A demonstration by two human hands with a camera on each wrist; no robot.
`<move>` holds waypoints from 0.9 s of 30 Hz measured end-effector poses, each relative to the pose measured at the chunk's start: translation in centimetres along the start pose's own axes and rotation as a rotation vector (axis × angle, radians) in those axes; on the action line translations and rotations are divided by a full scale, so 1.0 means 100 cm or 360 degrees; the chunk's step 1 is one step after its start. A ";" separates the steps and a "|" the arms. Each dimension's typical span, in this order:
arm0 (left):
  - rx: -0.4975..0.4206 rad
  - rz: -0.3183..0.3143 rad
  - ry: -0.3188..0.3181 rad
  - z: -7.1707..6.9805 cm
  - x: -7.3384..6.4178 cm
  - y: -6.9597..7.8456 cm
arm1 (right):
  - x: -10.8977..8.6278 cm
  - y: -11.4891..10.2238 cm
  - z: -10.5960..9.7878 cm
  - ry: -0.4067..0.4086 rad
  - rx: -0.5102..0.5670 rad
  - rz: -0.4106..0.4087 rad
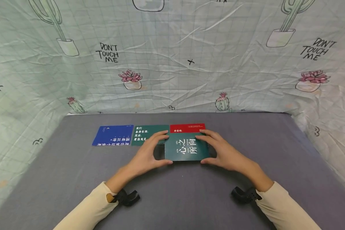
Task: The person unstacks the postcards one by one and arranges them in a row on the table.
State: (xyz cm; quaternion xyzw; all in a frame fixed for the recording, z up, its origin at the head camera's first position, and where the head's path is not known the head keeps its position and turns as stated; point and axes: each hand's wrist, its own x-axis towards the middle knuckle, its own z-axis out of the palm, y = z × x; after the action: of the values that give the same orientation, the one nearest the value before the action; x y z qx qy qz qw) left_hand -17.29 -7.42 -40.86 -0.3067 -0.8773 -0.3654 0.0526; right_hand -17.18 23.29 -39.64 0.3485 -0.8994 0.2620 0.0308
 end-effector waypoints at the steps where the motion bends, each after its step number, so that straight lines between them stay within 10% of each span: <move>1: 0.0015 0.0009 -0.0007 0.002 0.003 0.001 | 0.000 0.003 -0.003 -0.0011 -0.0007 0.0003; 27: 0.0240 0.0028 -0.0185 0.033 0.071 0.022 | -0.010 0.051 -0.057 -0.0229 0.0009 0.0220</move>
State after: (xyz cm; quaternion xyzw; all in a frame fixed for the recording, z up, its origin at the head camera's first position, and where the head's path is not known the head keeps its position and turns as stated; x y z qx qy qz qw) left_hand -21.29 -0.44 -39.64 -0.3303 -0.9012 -0.2794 0.0279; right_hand -20.46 29.87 -37.31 0.3038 -0.9204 0.2403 -0.0531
